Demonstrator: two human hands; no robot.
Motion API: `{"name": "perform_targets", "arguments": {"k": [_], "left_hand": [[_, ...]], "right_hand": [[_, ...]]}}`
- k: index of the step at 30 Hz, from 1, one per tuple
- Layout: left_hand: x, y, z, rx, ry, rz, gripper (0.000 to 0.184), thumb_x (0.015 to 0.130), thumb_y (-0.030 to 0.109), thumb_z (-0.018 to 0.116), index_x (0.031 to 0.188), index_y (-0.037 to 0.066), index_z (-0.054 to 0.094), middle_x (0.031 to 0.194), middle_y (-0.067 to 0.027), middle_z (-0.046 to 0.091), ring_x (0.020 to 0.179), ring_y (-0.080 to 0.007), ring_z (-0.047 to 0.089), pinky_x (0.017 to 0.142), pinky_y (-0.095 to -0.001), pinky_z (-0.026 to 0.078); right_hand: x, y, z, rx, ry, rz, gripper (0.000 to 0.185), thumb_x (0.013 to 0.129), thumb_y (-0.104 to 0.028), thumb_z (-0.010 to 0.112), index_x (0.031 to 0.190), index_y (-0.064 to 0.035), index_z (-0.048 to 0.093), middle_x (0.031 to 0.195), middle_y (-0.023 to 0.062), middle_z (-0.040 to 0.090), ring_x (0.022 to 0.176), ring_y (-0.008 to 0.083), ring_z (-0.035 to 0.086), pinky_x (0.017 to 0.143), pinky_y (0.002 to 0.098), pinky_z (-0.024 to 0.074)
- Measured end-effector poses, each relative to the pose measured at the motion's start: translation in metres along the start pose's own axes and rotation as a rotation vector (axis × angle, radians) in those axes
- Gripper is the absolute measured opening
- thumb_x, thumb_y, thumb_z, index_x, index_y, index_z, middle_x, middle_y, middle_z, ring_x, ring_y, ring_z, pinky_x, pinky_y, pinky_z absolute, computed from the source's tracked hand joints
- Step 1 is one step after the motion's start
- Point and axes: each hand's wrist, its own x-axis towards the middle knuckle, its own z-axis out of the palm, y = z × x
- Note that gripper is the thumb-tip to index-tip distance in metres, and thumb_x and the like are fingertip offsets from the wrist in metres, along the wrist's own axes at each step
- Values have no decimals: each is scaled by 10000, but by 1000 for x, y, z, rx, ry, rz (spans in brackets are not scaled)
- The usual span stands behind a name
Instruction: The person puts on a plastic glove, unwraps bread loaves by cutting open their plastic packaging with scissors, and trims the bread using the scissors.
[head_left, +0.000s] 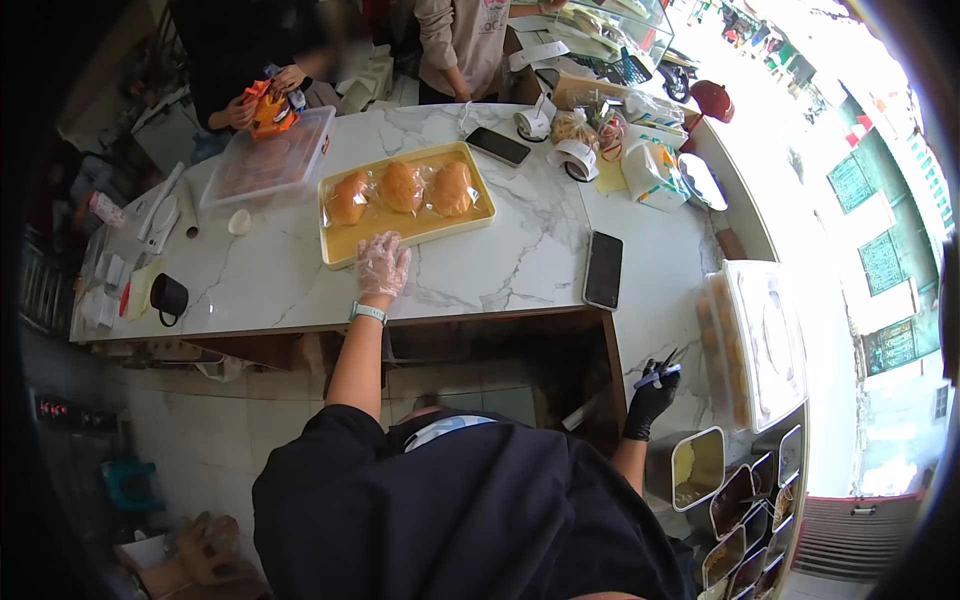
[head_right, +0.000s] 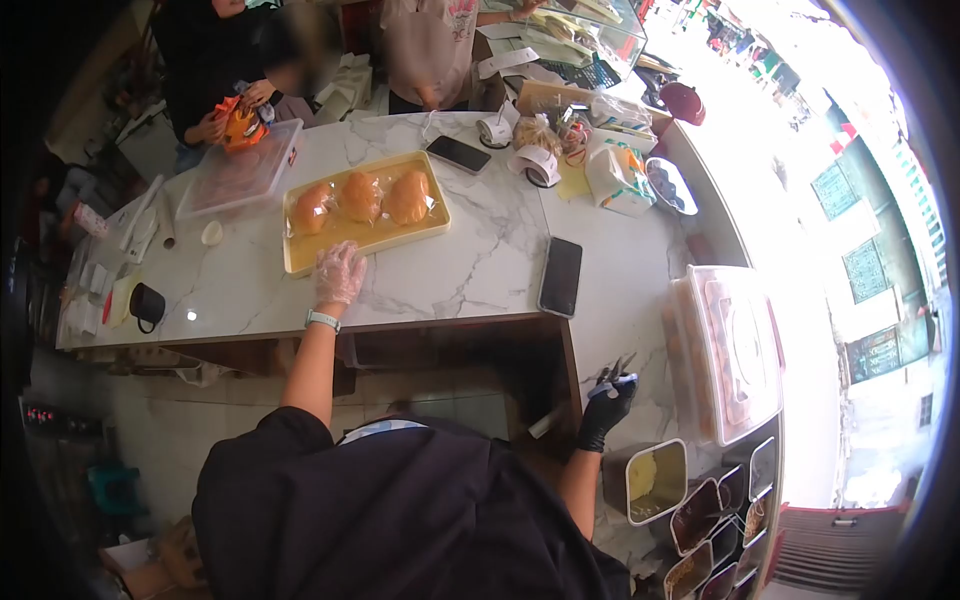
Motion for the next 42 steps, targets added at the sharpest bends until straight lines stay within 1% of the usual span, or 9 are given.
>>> {"name": "perform_targets", "arguments": {"k": [3, 8, 21, 25, 29, 30, 36, 39, 42], "left_hand": [[2, 3, -10, -98, -60, -51, 364, 845, 318, 528, 1121, 86, 582, 1176, -84, 568, 1129, -251, 492, 1034, -459, 257], [-15, 5, -17, -166, -56, 21, 347, 861, 312, 505, 1109, 84, 590, 1164, -76, 577, 1120, -230, 498, 1028, -426, 274], [-100, 20, -102, -148, -413, 291, 531, 924, 395, 365, 1310, 31, 392, 1342, -135, 410, 1269, -262, 342, 1077, -406, 221], [-91, 4, -123, -327, -507, 295, 536, 922, 409, 378, 1300, 30, 411, 1341, -129, 413, 1243, -268, 377, 1046, -365, 284], [-80, -7, -142, -725, -385, -28, 354, 889, 274, 512, 1143, 31, 554, 1196, -128, 549, 1084, -290, 530, 911, -354, 432], [-79, -13, -137, -680, -179, -15, 263, 860, 212, 564, 1047, 31, 600, 1073, -119, 610, 976, -293, 583, 839, -349, 474], [-49, -75, -114, -379, 189, -2, 240, 846, 182, 556, 1037, 39, 587, 1078, -148, 569, 1011, -317, 541, 875, -400, 448], [-44, -91, -92, -197, 166, -89, 248, 837, 176, 555, 1036, 31, 579, 1113, -161, 545, 1032, -332, 519, 892, -420, 432], [-42, -91, -88, -201, 87, -68, 226, 816, 147, 563, 1000, 18, 584, 1116, -170, 537, 1031, -330, 515, 898, -419, 424]], "right_hand": [[4, 10, -1, -65, 53, 10, 139, 879, 17, 464, 1007, 22, 517, 920, 81, 521, 836, 164, 535, 763, 327, 517], [5, 19, 8, 52, 257, 172, 208, 838, 30, 557, 1035, 36, 491, 903, 95, 546, 793, 162, 558, 730, 297, 483], [6, 14, 17, -127, 321, 46, 154, 881, -66, 520, 966, 56, 481, 929, 152, 574, 802, 178, 598, 709, 296, 519], [6, 18, 19, -226, 365, -33, 156, 880, -114, 537, 890, 37, 498, 877, 141, 611, 722, 183, 606, 647, 305, 508], [5, 18, 18, -436, 349, -93, 184, 874, -154, 549, 828, 21, 515, 859, 142, 622, 693, 221, 607, 607, 330, 482], [4, 17, 19, -462, 351, -116, 193, 872, -164, 551, 814, 18, 519, 847, 143, 624, 688, 237, 606, 602, 340, 473], [1, 11, 15, -732, 394, -267, 230, 869, -206, 538, 819, 19, 529, 816, 187, 583, 749, 338, 571, 658, 405, 441], [8, 25, 10, -944, 314, -323, 192, 871, -173, 512, 830, 12, 539, 852, 182, 579, 768, 343, 568, 674, 398, 451], [6, 24, 12, -839, 385, -344, 189, 870, -181, 522, 853, 7, 538, 871, 172, 579, 782, 333, 575, 682, 391, 456]]}}
